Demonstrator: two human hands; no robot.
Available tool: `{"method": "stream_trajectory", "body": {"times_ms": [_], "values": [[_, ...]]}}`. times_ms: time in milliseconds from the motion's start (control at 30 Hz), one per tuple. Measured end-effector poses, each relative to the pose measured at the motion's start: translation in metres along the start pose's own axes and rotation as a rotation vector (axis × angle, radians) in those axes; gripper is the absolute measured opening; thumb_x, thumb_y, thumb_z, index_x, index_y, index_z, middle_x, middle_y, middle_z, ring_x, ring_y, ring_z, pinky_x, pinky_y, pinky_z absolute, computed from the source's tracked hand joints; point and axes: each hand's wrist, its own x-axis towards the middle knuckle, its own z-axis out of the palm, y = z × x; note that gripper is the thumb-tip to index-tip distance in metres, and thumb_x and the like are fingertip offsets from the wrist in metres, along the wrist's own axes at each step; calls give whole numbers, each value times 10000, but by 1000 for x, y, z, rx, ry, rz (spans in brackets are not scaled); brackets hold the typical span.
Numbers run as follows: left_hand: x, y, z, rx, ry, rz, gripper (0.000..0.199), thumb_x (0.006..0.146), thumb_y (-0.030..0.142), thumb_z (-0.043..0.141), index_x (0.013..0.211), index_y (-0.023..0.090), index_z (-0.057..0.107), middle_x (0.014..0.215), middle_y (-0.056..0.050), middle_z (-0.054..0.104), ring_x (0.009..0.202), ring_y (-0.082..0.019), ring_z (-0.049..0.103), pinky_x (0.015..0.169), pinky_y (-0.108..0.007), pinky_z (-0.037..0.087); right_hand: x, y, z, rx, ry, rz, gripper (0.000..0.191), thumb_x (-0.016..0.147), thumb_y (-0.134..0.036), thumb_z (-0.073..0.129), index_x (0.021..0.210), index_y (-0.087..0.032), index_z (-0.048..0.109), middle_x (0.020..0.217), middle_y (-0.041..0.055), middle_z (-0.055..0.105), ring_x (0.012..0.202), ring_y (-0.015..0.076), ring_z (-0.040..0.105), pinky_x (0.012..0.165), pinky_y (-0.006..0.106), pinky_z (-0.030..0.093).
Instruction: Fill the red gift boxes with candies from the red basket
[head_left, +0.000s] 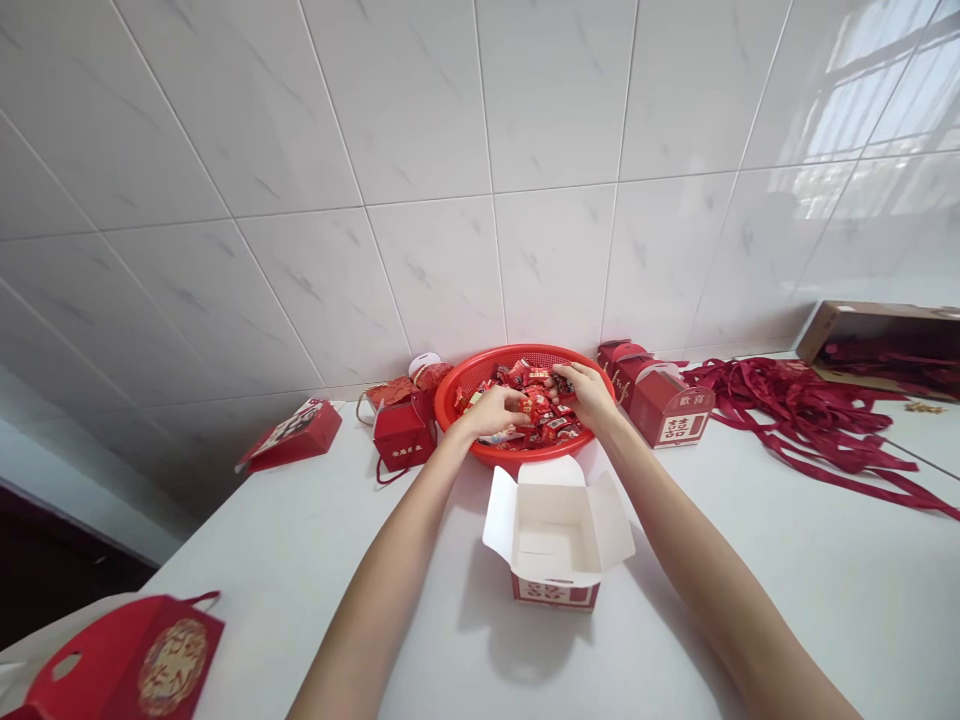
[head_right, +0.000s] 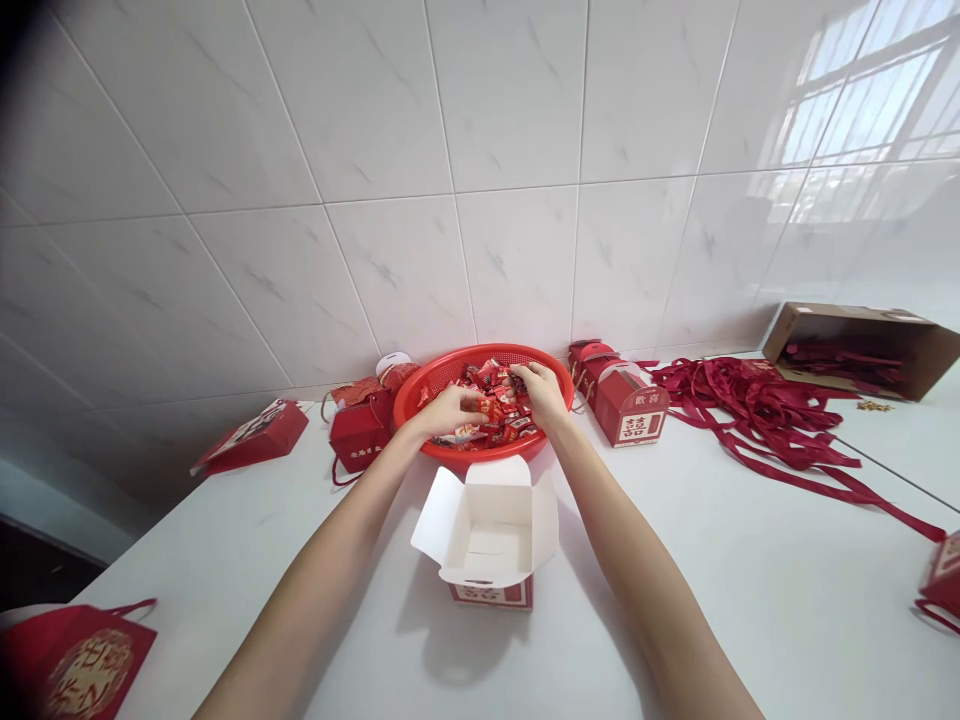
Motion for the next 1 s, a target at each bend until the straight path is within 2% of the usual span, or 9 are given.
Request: {"method": "stream_trajectory", "body": {"times_ms": [167, 400, 500, 633, 767, 833, 900, 967, 1000], "values": [[-1, -1, -2, -266, 95, 51, 355, 607, 349, 814, 866, 136, 698, 824, -36, 712, 824, -214, 663, 805, -348, 519, -2, 0, 0, 3, -28, 6, 209, 582, -286, 767, 622, -206, 579, 644, 2, 648, 554, 123, 531, 500, 259, 442], [-6, 1, -3, -427, 115, 86, 536, 609, 307, 850, 1075, 145, 642, 953, -54, 723, 895, -202, 682, 835, -338, 526, -4, -2, 0, 1, -96, 40, 196, 552, -242, 793, 621, -178, 621, 680, 25, 678, 592, 117, 565, 530, 241, 451], [-5, 0, -2, -447, 103, 71, 594, 582, 312, 877, 1082, 153, 599, 886, -39, 714, 853, -194, 692, 810, -334, 532, -6, -2, 1, -35, -183, 63, 239, 521, -240, 830, 657, -171, 647, 669, 5, 669, 577, 105, 561, 519, 233, 437], [-4, 1, -1, -381, 89, 64, 555, 565, 349, 870, 1005, 165, 586, 717, 21, 663, 733, -171, 667, 730, -301, 518, -9, -2, 3, -120, -287, 85, 292, 479, -217, 848, 707, -176, 669, 671, -3, 676, 599, 134, 602, 532, 249, 459], [-3, 3, 0, -189, 104, 7, 246, 647, 328, 742, 821, 179, 650, 745, -3, 692, 758, -178, 661, 712, -276, 504, -7, -2, 2, -84, -111, 20, 194, 495, -204, 765, 645, -185, 645, 603, -19, 629, 587, 128, 572, 505, 238, 450], [-2, 3, 1, -22, -4, -138, 128, 608, 273, 705, 701, 191, 671, 710, -7, 709, 707, -185, 654, 644, -261, 487, -5, -2, 1, -39, -14, 24, 163, 496, -203, 728, 614, -198, 615, 580, -32, 591, 578, 122, 544, 511, 245, 476], [-1, 2, 1, 131, -216, -315, 133, 521, 215, 713, 653, 205, 699, 640, -3, 710, 604, -188, 632, 550, -256, 447, -3, -2, 0, 2, 18, 40, 179, 489, -199, 722, 604, -210, 586, 588, -39, 573, 605, 130, 550, 580, 283, 547], [1, -1, 0, 210, -378, -399, 189, 461, 181, 719, 646, 217, 722, 609, -5, 713, 537, -188, 610, 497, -255, 412, -2, -1, 0, 24, 18, 46, 211, 480, -189, 734, 606, -215, 568, 605, -42, 565, 645, 142, 575, 652, 323, 589], [1, -2, -1, 234, -403, -403, 203, 449, 178, 719, 647, 222, 728, 606, -6, 714, 527, -188, 606, 490, -255, 407, -2, -1, 0, 25, 17, 48, 219, 477, -186, 737, 610, -215, 565, 612, -39, 566, 660, 148, 588, 656, 324, 592]]}}
